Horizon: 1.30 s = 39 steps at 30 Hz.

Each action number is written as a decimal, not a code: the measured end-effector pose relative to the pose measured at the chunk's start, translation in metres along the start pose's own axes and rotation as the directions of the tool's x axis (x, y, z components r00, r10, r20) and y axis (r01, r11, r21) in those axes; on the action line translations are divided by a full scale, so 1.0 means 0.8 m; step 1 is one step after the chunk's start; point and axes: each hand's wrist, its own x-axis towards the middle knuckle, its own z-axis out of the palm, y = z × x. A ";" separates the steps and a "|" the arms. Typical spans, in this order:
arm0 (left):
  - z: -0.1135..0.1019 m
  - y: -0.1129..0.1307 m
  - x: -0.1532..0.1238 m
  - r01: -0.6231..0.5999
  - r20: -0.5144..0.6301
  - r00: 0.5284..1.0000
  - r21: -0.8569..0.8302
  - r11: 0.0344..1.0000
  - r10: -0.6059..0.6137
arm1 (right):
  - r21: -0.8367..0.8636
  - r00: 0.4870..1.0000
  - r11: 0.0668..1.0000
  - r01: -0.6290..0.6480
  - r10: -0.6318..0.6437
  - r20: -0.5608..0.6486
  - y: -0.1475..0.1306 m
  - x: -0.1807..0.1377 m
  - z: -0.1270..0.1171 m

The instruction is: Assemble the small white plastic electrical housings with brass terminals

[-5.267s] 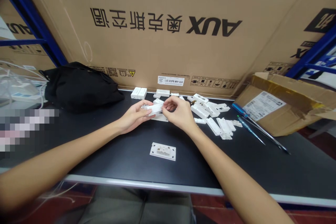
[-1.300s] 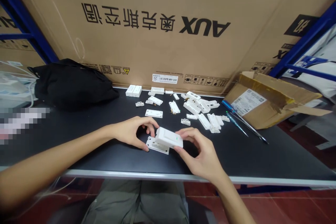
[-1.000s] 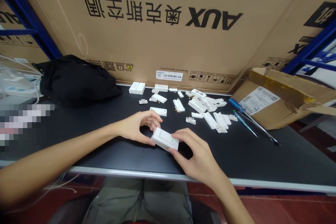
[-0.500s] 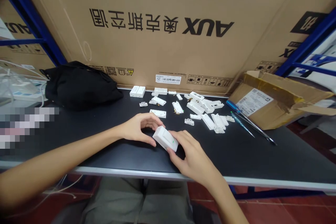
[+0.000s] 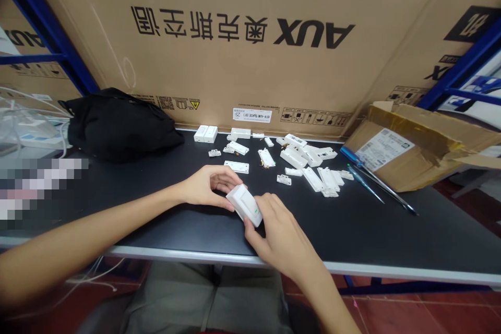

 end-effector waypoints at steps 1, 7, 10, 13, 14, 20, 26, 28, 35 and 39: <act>0.000 0.000 0.000 0.003 0.002 1.000 -0.015 1.000 -0.003 | -0.024 1.000 1.000 -0.007 0.007 -0.001 -0.001 0.000 0.001; 0.008 0.004 -0.001 0.015 0.029 1.000 -0.101 0.995 -0.012 | -0.169 0.998 0.984 -0.061 0.060 -0.010 -0.006 0.004 0.008; 0.011 0.004 -0.001 0.006 0.057 0.998 -0.089 0.996 -0.001 | -0.187 0.998 0.980 -0.065 0.066 -0.003 -0.006 0.005 0.008; 0.011 0.004 -0.001 0.005 0.067 0.998 -0.063 0.998 -0.001 | -0.190 0.998 0.980 -0.060 0.062 0.008 -0.007 0.006 0.008; 0.011 0.003 -0.001 0.005 0.069 0.998 -0.054 0.999 -0.001 | -0.187 0.998 0.981 -0.056 0.060 0.013 -0.008 0.006 0.007; 0.012 0.005 -0.002 0.009 0.110 0.994 0.010 1.000 -0.010 | -0.145 0.999 0.989 -0.039 0.037 -0.015 -0.011 0.009 0.004; 0.016 0.007 -0.003 0.001 0.164 0.986 0.078 0.997 -0.013 | -0.092 0.999 0.996 -0.015 0.011 -0.039 -0.013 0.013 0.002; 0.016 0.007 -0.004 0.010 0.173 0.985 0.071 0.997 -0.022 | -0.077 0.999 0.997 -0.026 0.024 -0.032 -0.013 0.013 0.002; 0.013 0.010 -0.004 0.066 0.146 0.987 -0.005 0.998 -0.065 | 0.072 0.991 0.989 -0.130 0.129 0.022 -0.009 0.010 0.000; 0.009 0.011 -0.001 0.087 0.127 0.989 -0.062 0.994 -0.079 | 0.231 0.988 0.961 -0.149 0.153 0.000 -0.007 0.011 -0.006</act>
